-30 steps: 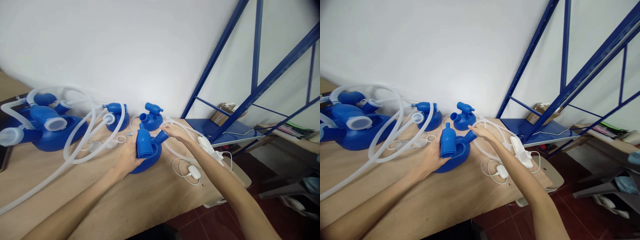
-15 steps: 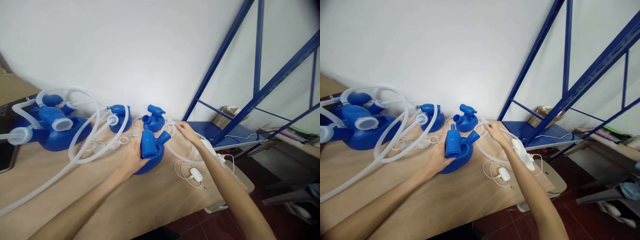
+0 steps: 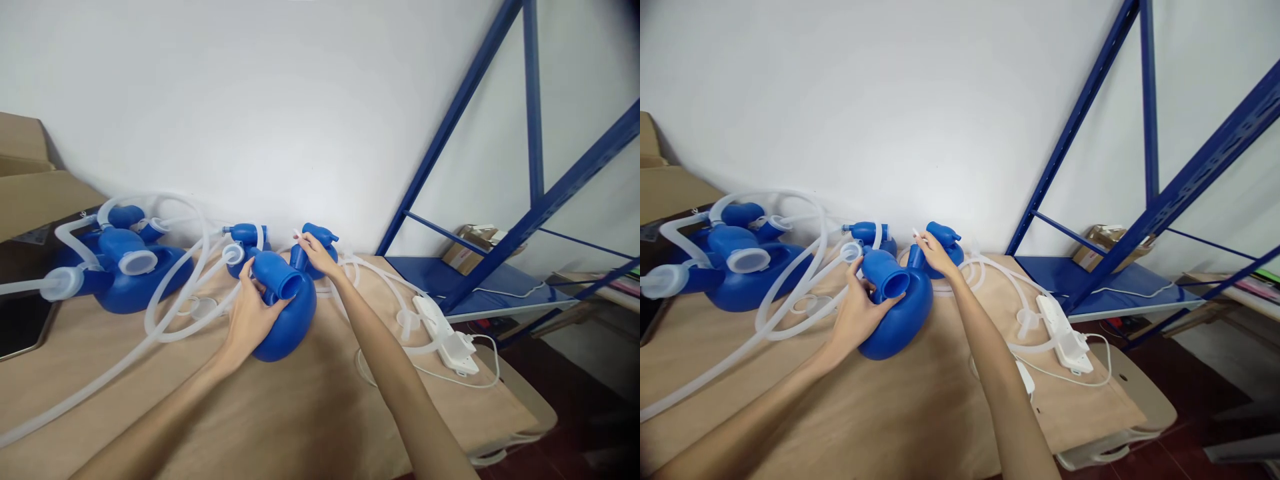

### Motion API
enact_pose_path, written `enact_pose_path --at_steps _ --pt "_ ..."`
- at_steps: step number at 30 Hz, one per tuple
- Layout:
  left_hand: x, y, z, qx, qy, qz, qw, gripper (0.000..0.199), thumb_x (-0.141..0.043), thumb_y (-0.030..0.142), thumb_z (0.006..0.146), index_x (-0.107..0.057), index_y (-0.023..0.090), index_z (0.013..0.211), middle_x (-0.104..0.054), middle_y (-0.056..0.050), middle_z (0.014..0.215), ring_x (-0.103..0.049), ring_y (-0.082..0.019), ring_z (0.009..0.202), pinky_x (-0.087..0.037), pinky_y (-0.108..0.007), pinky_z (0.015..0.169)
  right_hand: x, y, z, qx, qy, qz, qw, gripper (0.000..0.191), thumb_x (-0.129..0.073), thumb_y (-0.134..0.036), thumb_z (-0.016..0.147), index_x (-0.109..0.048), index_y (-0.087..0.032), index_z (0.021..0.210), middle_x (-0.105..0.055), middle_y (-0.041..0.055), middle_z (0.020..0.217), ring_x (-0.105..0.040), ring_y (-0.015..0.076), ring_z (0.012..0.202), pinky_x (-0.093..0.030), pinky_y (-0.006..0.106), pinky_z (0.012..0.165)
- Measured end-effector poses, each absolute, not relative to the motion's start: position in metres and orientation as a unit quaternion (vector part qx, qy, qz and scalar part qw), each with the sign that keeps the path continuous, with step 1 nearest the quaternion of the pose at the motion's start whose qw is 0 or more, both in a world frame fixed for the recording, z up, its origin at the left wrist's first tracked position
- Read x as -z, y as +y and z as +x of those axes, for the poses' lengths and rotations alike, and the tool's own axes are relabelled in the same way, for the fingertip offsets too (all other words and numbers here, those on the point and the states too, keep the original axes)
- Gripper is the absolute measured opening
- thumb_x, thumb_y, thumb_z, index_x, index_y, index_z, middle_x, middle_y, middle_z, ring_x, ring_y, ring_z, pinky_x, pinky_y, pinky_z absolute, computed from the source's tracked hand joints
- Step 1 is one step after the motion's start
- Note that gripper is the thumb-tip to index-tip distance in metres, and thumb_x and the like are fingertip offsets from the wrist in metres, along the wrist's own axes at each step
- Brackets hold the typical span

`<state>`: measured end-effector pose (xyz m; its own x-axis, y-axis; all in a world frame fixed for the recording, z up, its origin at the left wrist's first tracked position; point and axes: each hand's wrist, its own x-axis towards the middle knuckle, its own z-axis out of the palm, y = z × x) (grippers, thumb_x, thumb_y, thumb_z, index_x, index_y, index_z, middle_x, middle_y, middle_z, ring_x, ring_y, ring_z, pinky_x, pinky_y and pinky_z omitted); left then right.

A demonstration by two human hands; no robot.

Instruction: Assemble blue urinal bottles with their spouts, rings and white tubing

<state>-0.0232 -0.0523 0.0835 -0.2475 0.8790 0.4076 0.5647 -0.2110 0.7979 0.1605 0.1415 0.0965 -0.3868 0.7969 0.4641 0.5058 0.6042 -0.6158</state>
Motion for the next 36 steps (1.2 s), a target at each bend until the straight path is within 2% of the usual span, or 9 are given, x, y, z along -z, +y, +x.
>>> enact_pose_path --at_steps 8,12,18,20,22,24,27,30,36 --pt "-0.093 -0.049 -0.035 -0.531 0.614 0.555 0.182 0.106 -0.085 0.063 0.071 -0.029 0.025 0.152 -0.059 0.007 0.074 -0.069 -0.026 0.068 -0.056 -0.04 0.07 -0.097 0.162 0.181 -0.228 -0.86 -0.365 0.275 0.033 -0.039 -0.042 0.11 -0.056 -0.021 0.091 -0.068 -0.001 0.082 -0.062 0.0158 0.082 -0.045 0.028 0.083" --pt "-0.107 -0.031 -0.022 -0.515 0.64 0.554 0.139 0.109 -0.085 0.061 0.073 -0.026 0.021 0.155 -0.065 0.002 0.078 -0.073 -0.031 0.076 -0.056 -0.042 0.076 -0.101 0.141 0.212 -0.2 -0.867 -0.372 0.263 0.032 -0.041 -0.041 0.11 -0.06 -0.02 0.094 -0.069 0.0012 0.086 -0.061 0.0172 0.081 -0.043 0.029 0.083" --pt "-0.132 0.043 0.016 -0.412 0.672 0.614 0.04 0.101 -0.072 0.061 0.087 -0.02 0.017 0.162 -0.077 -0.013 0.097 -0.075 -0.044 0.097 -0.055 -0.049 0.084 -0.106 0.103 0.236 -0.143 -0.872 -0.392 0.257 0.031 -0.047 -0.04 0.109 -0.068 -0.02 0.096 -0.072 0.0065 0.097 -0.065 0.0222 0.096 -0.044 0.034 0.093" --pt "-0.134 0.076 0.027 -0.386 0.675 0.629 0.031 0.1 -0.069 0.06 0.089 -0.018 0.018 0.164 -0.077 -0.019 0.107 -0.073 -0.047 0.105 -0.054 -0.053 0.089 -0.103 0.091 0.243 -0.127 -0.87 -0.399 0.26 0.03 -0.049 -0.038 0.109 -0.069 -0.02 0.097 -0.074 0.0086 0.105 -0.065 0.0256 0.11 -0.043 0.039 0.103" --pt "-0.13 0.105 0.036 -0.365 0.675 0.64 0.041 0.1 -0.07 0.057 0.089 -0.019 0.018 0.165 -0.076 -0.022 0.114 -0.072 -0.049 0.111 -0.052 -0.056 0.093 -0.097 0.079 0.247 -0.112 -0.869 -0.399 0.272 0.026 -0.051 -0.035 0.108 -0.071 -0.02 0.098 -0.074 0.0102 0.116 -0.058 0.0288 0.13 -0.037 0.044 0.114" --pt "-0.121 0.127 0.041 -0.356 0.671 0.648 0.055 0.099 -0.072 0.054 0.089 -0.02 0.017 0.165 -0.075 -0.024 0.118 -0.07 -0.05 0.115 -0.051 -0.057 0.096 -0.09 0.064 0.247 -0.096 -0.866 -0.388 0.301 0.025 -0.052 -0.035 0.108 -0.072 -0.021 0.1 -0.07 0.0106 0.126 -0.051 0.0289 0.139 -0.034 0.045 0.119" --pt "-0.102 0.146 0.04 -0.352 0.67 0.648 0.082 0.103 -0.071 0.054 0.09 -0.016 0.012 0.166 -0.073 -0.028 0.123 -0.069 -0.05 0.118 -0.05 -0.058 0.098 -0.076 0.04 0.238 -0.097 -0.843 -0.407 0.337 0.029 -0.053 -0.039 0.108 -0.075 -0.022 0.102 -0.067 0.0108 0.121 -0.059 0.0262 0.12 -0.042 0.041 0.109" --pt "-0.087 0.156 0.032 -0.343 0.66 0.658 0.116 0.111 -0.072 0.055 0.089 -0.008 0.009 0.167 -0.072 -0.03 0.125 -0.069 -0.05 0.118 -0.051 -0.058 0.098 -0.058 0.019 0.218 -0.19 -0.811 -0.463 0.303 0.025 -0.057 -0.039 0.105 -0.075 -0.022 0.1 -0.067 0.0056 0.099 -0.062 0.0218 0.093 -0.046 0.035 0.09" --pt "-0.079 0.169 0.006 -0.319 0.617 0.697 0.179 0.111 -0.073 0.044 0.09 -0.004 0.008 0.169 -0.073 -0.022 0.124 -0.073 -0.032 0.112 -0.052 -0.042 0.102 -0.021 0.008 0.151 -0.305 -0.787 -0.467 0.265 0.014 -0.059 -0.028 0.103 -0.072 -0.023 0.102 -0.071 0.0024 0.093 -0.065 0.019 0.085 -0.047 0.03 0.079"
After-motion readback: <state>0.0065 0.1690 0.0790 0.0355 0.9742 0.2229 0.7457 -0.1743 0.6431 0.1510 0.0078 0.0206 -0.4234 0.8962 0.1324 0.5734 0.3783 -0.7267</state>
